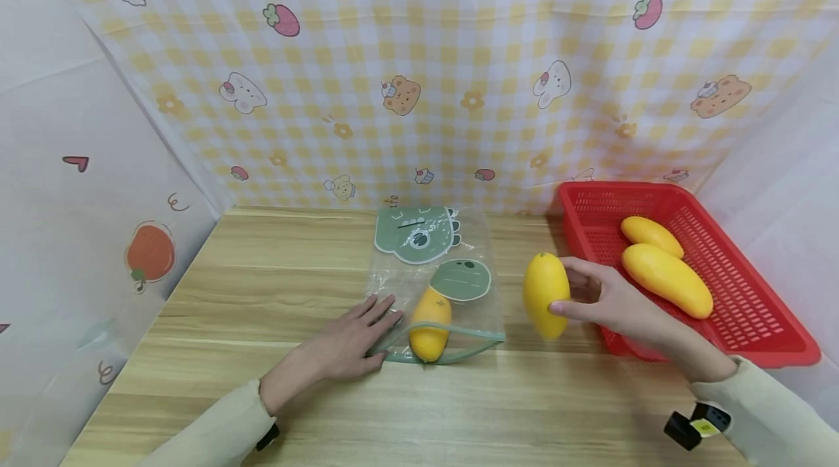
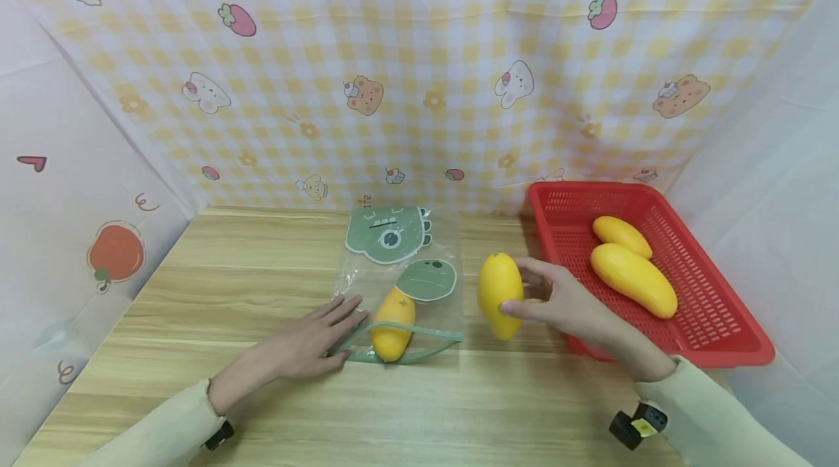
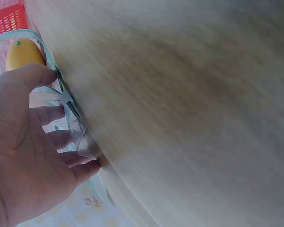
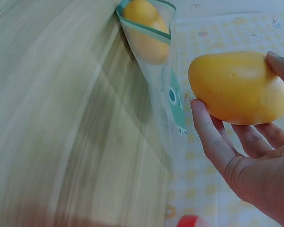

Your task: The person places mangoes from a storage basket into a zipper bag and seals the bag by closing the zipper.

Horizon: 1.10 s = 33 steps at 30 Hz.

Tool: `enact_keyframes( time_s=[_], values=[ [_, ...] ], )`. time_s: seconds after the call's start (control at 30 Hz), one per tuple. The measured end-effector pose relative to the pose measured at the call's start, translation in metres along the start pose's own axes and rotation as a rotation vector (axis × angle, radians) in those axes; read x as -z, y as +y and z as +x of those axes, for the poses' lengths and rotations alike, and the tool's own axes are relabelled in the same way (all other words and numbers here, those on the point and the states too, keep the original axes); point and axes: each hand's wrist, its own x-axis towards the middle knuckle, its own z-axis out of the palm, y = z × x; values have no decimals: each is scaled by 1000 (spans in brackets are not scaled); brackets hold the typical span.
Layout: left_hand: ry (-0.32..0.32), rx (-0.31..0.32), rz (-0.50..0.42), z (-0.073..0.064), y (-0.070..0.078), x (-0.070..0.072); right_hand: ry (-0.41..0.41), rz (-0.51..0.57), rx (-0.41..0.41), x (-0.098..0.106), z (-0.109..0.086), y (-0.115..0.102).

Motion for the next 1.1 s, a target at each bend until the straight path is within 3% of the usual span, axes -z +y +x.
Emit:
enact_keyframes(
  time_s=[0.37,0.63,1.1],
  values=[
    [-4,10,0,1,0,0,-80,23,41,-13,6,2],
    [-7,7,-1,1,-1,1,-137,120,69,-22,8,5],
    [-9,1,-28,1,-1,1,-268,305,-1,-36,3,5]
  ],
)
